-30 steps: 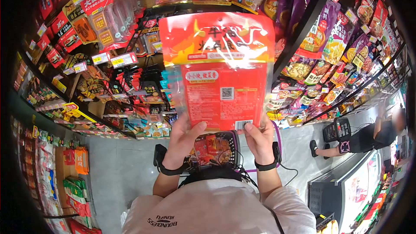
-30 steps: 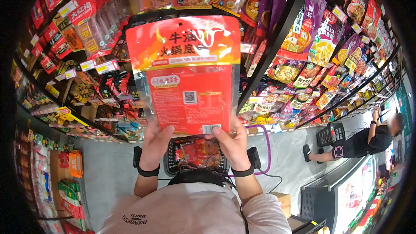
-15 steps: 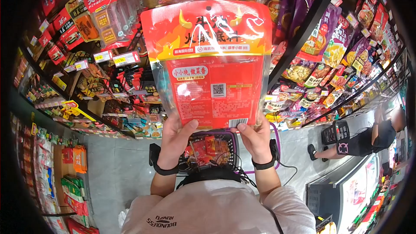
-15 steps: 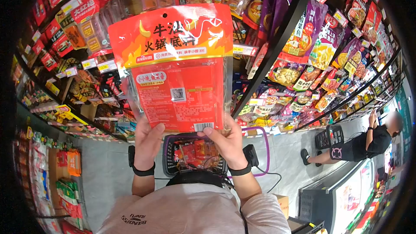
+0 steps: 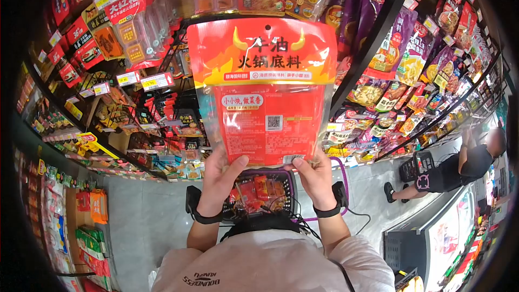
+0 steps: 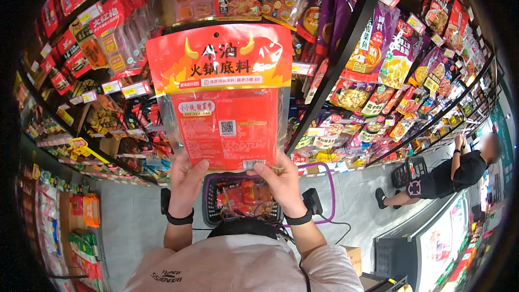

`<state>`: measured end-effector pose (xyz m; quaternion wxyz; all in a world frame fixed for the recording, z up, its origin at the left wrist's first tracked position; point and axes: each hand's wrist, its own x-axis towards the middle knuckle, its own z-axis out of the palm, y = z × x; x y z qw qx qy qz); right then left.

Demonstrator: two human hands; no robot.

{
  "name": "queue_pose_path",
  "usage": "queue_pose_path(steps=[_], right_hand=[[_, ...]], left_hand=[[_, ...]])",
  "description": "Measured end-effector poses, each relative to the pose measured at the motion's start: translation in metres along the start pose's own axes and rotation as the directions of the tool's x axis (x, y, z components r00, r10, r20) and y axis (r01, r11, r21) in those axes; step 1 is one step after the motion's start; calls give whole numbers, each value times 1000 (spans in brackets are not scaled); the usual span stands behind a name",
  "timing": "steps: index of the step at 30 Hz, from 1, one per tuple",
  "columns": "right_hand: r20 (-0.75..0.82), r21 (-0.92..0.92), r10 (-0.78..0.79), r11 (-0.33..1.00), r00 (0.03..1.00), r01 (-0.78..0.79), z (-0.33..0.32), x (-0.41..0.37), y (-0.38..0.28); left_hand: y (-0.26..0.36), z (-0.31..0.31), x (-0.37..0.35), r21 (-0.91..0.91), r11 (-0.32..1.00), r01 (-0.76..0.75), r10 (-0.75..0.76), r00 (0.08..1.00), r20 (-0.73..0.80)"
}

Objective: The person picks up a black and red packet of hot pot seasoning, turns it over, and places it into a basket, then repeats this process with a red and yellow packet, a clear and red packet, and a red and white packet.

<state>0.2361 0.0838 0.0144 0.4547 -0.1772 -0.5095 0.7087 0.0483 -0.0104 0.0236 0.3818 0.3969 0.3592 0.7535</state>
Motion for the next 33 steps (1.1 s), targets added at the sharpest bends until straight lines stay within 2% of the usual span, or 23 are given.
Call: queue_pose_path(steps=[1,3,7,8,11,12,15,16,20,23,24,27,30,33], right_hand=[[-5,-90,-11,996,1000,10,-1,-1,0],[-15,-269,-40,962,999,35,-3,-8,0],[-40,-452,-11,892,999,-8,-17,-20,8],[-106,-380,30,923,994,-69,-13,-23,9],[-39,-555,-39,831,998,10,-25,-32,13],[-35,-546,-79,837,996,47,-25,-28,12],[-30,-501,0,865,1000,-15,-35,-35,19],[31,-526,-53,848,998,61,-43,-34,27],[-58,-409,75,908,996,-92,-36,-35,16],[-27,-448,37,893,999,-46,-46,-41,30],[13,-534,16,845,1000,-7,-48,-42,29],[72,-493,26,870,997,12,-47,-40,31],[95,-480,56,877,994,-3,-47,-39,33],[39,-445,173,885,984,-138,-41,-37,28]], left_hand=[[0,2,0,-7,1000,0,-1,1000,-9],[-8,-7,-2,102,994,33,-36,999,25],[-6,-10,-3,192,977,96,-110,992,61],[-11,-15,-3,211,975,71,-90,993,82],[-5,-9,-7,175,980,99,-119,987,106],[-7,-9,-7,151,982,110,-128,985,117],[-17,-8,-11,83,984,156,-166,976,144],[-14,-4,-11,148,979,143,-165,974,156],[-33,-11,-13,220,949,227,-272,940,204],[-39,-13,-17,207,941,266,-303,938,169],[-39,-10,-19,193,948,254,-284,948,145],[-52,-17,-29,212,947,243,-277,949,148],[-60,-22,-35,187,936,299,-324,939,117],[-65,-23,-41,148,924,353,-366,927,77]])
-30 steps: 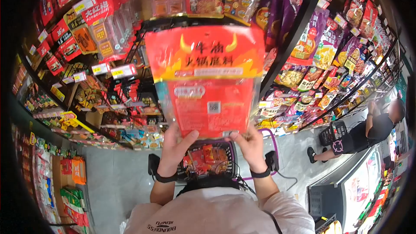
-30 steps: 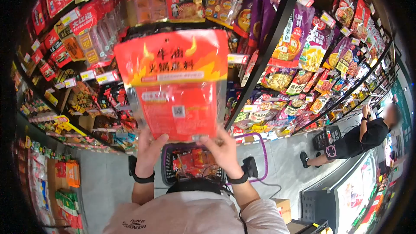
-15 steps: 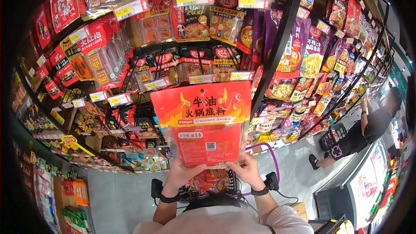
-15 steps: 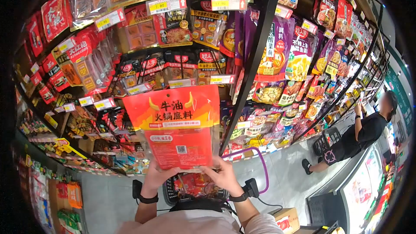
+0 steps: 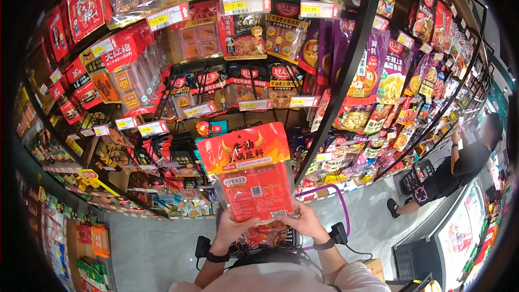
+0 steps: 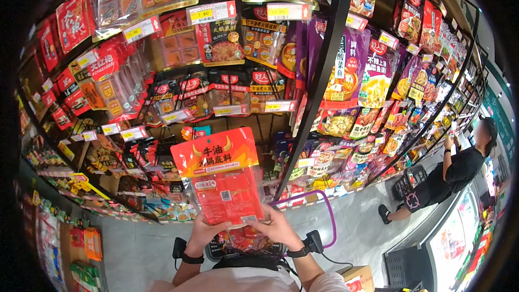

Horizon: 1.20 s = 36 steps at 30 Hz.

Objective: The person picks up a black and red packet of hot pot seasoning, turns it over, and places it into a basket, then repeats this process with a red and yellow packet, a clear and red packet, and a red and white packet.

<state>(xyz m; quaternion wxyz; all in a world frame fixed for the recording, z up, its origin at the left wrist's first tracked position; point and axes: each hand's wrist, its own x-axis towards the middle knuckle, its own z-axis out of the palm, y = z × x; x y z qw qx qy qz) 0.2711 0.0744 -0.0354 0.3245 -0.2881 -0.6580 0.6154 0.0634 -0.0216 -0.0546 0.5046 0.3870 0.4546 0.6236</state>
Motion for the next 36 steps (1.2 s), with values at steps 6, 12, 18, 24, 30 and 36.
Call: queue_pose_path(steps=[6,12,18,24,30,36], right_hand=[[88,-204,45,979,995,-26,-2,2,26],[265,-291,126,956,956,-46,-2,12,16],[274,40,75,995,959,-90,9,19,31],[154,145,81,984,985,-104,13,15,29],[103,23,116,993,988,-119,0,15,29],[281,-309,220,942,934,-129,-10,12,48]], left_hand=[[-34,-23,-10,192,967,-165,182,980,-76],[-56,-50,-33,241,970,5,1,1000,-27],[-44,-42,-47,169,976,138,-155,984,91],[-44,-47,-43,277,955,108,-150,979,136],[-71,-54,-24,315,944,94,-142,981,131],[-61,-58,-21,-18,995,94,-93,995,20]])
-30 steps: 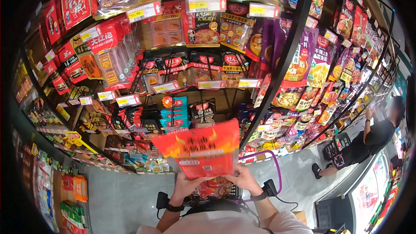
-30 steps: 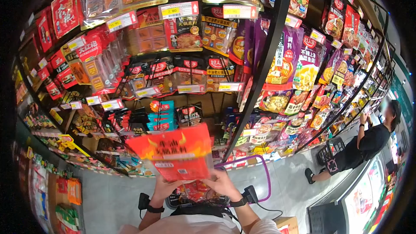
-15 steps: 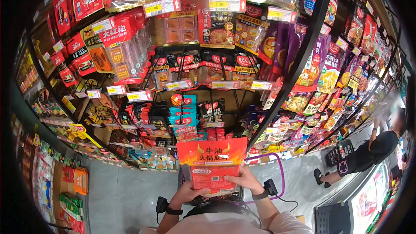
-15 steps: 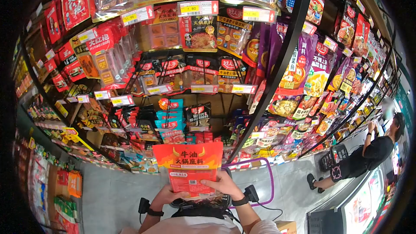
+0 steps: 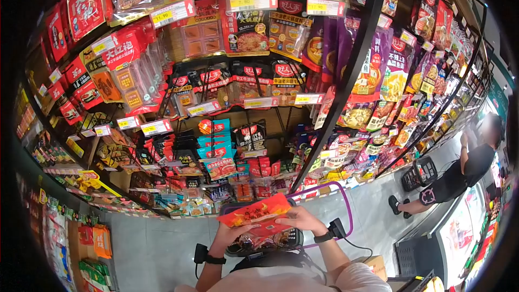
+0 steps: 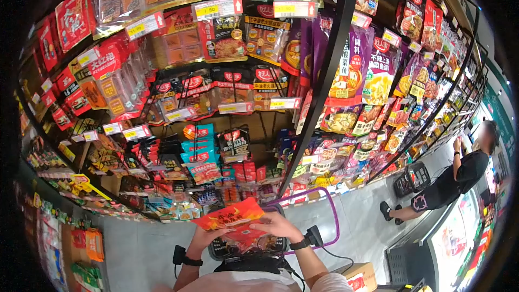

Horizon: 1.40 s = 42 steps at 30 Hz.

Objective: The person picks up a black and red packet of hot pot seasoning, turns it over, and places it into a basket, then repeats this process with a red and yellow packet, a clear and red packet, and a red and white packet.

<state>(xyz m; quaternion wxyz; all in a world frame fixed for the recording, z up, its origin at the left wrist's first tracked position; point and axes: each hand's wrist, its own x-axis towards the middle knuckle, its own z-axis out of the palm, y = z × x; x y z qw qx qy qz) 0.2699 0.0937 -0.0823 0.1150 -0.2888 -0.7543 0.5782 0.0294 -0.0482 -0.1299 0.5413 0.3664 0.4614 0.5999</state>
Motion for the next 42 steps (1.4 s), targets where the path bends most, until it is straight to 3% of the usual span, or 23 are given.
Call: queue_pose_path(steps=[1,3,5,7,9,12,13,16,17,19,20,22,24,26,28,29,30,32,35,38,39,40,42], right_hand=[[16,-18,97,995,995,-97,2,1,7],[-8,7,68,998,998,-68,8,10,39],[-103,84,-172,980,980,181,23,18,86],[-58,-13,31,999,998,-32,27,15,78],[7,-121,170,978,985,-168,25,27,122],[66,99,189,976,980,-195,21,29,186],[21,216,103,971,994,-105,18,26,208],[-165,89,228,972,959,-216,-14,11,272],[-341,-51,178,977,923,-207,-24,1,271],[-616,-285,31,923,787,-259,-56,-18,273],[-712,-359,-41,879,701,-314,-70,-30,279],[-835,-362,-64,811,546,-460,-100,-55,282],[-935,-288,-71,721,347,-630,-121,-78,325],[-983,-48,115,598,145,-800,-134,-103,376],[-875,257,484,420,-24,-870,-141,-126,382],[-818,351,564,334,-113,-875,-141,-132,389],[-719,346,694,306,-41,-887,-145,-144,400],[-741,310,672,344,2,-887,-134,-151,418],[-796,133,540,595,272,-792,-116,-155,510],[-601,247,683,653,415,-716,-115,-146,576],[-578,179,676,651,457,-737,-120,-143,535],[-663,93,599,660,448,-746,-120,-136,481],[-828,-12,402,684,391,-729,-124,-131,479]], left_hand=[[-4,-1,1,148,984,-96,95,995,15],[-8,-4,1,225,974,-34,37,999,-9],[-21,-12,2,288,956,55,-38,997,-63],[-53,-22,1,323,930,174,-132,980,-148],[-64,-12,6,379,920,97,-30,983,-179],[-123,-34,8,583,810,62,10,993,-119],[-127,-31,10,622,781,64,2,995,-104],[-147,-30,16,751,657,67,19,994,-105],[-152,-31,14,787,607,109,-9,991,-130],[-168,-31,16,842,506,185,-28,980,-198],[-180,-34,15,814,555,170,9,978,-210],[-206,-43,14,754,643,134,82,967,-241],[-226,-46,11,684,724,84,107,967,-232],[-239,-43,9,579,811,88,85,960,-265],[-249,-48,4,434,845,312,-191,935,-299],[-252,-48,6,358,835,417,-320,899,-300],[-249,-43,4,249,858,450,-372,877,-304],[-245,-33,0,22,868,496,-469,834,-292],[-274,-42,-5,-9,871,492,-477,840,-259],[-279,-38,-13,-163,844,511,-536,807,-248],[-280,-37,-16,-162,834,527,-552,795,-253],[-280,-34,-20,-165,822,545,-569,781,-259],[-275,-27,-21,-169,810,561,-585,764,-271]])
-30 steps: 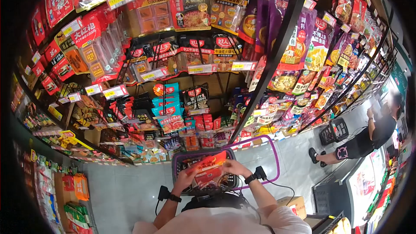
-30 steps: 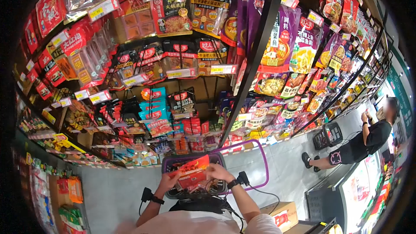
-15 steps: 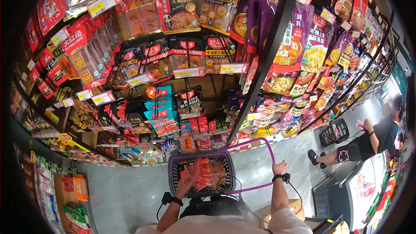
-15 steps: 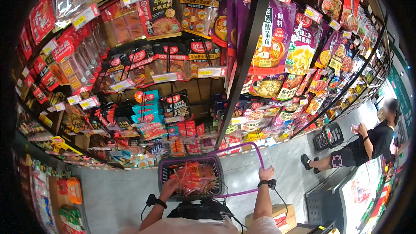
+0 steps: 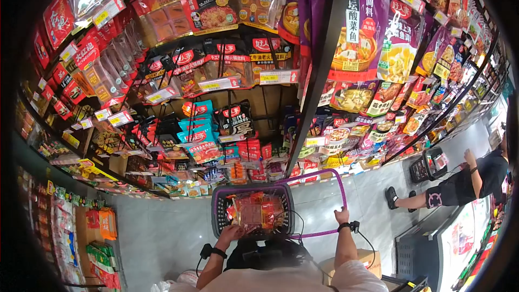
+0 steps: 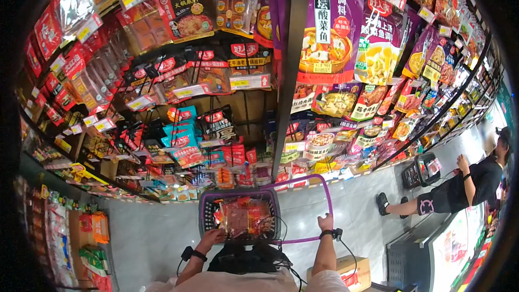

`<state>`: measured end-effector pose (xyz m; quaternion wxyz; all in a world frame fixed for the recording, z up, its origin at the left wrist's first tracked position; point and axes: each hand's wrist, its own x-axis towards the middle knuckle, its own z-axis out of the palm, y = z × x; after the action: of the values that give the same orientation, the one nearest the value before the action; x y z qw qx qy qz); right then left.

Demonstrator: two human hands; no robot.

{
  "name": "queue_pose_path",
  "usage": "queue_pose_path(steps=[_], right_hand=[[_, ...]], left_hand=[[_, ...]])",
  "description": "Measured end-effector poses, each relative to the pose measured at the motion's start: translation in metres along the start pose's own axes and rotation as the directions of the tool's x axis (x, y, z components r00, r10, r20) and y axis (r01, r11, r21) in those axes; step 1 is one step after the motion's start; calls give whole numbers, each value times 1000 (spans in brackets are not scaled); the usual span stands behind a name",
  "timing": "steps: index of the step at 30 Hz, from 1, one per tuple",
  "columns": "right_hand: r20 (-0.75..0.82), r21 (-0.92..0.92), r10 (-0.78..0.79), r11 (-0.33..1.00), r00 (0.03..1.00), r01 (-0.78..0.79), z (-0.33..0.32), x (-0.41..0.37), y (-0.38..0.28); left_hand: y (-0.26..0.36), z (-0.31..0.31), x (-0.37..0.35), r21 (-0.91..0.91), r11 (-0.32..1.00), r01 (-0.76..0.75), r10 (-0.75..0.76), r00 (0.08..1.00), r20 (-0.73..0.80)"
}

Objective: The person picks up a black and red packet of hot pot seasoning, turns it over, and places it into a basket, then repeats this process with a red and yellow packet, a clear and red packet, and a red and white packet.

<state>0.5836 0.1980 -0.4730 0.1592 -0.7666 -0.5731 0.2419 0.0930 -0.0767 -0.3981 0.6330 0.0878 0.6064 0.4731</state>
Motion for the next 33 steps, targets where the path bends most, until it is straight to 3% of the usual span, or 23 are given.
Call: queue_pose_path(steps=[4,6,10,12,14,15,16,17,19,20,23,26,27,29,32,33], right_hand=[[-203,-16,211,976,956,-219,-9,20,6],[-113,-67,412,905,904,-421,-18,26,3],[31,-85,435,898,900,-431,-13,29,9],[205,125,274,945,940,-302,49,55,77],[675,458,57,749,736,-478,90,66,114],[824,500,-103,596,557,-628,97,67,115],[728,450,-18,767,686,-457,105,65,117],[603,284,71,912,795,-296,88,49,84],[324,-76,189,982,927,-174,61,35,44],[78,-119,108,988,991,-98,36,28,24],[-310,-188,161,956,937,-226,20,52,25],[-298,-135,351,905,888,-404,20,71,37],[-129,-68,357,928,925,-367,32,81,51],[212,86,308,939,927,-332,79,105,113],[36,20,259,965,965,-260,75,89,99],[92,56,222,972,971,-228,64,85,94]], left_hand=[[5,4,-21,6,999,48,-48,998,-35],[-2,-1,-22,18,997,79,-78,996,-42],[-8,3,-28,63,986,156,-151,985,-81],[-11,5,-27,85,984,157,-150,986,-79],[-20,3,-31,92,980,177,-170,982,-82],[-23,2,-31,92,977,192,-184,979,-89],[-26,0,-32,93,973,209,-201,975,-95],[-27,-1,-31,93,971,222,-213,972,-99],[-29,-5,-36,105,973,206,-196,976,-99],[-28,-9,-40,111,974,195,-184,977,-104],[-29,-18,-47,126,960,250,-230,961,-150],[-45,-43,-51,15,972,236,-236,972,-18],[-70,-68,-40,-117,952,282,-274,959,77],[-68,-59,-42,-14,952,305,-305,952,-11],[-69,-46,-38,88,953,290,-285,956,-71],[-71,-45,-37,110,956,271,-263,961,-81]])
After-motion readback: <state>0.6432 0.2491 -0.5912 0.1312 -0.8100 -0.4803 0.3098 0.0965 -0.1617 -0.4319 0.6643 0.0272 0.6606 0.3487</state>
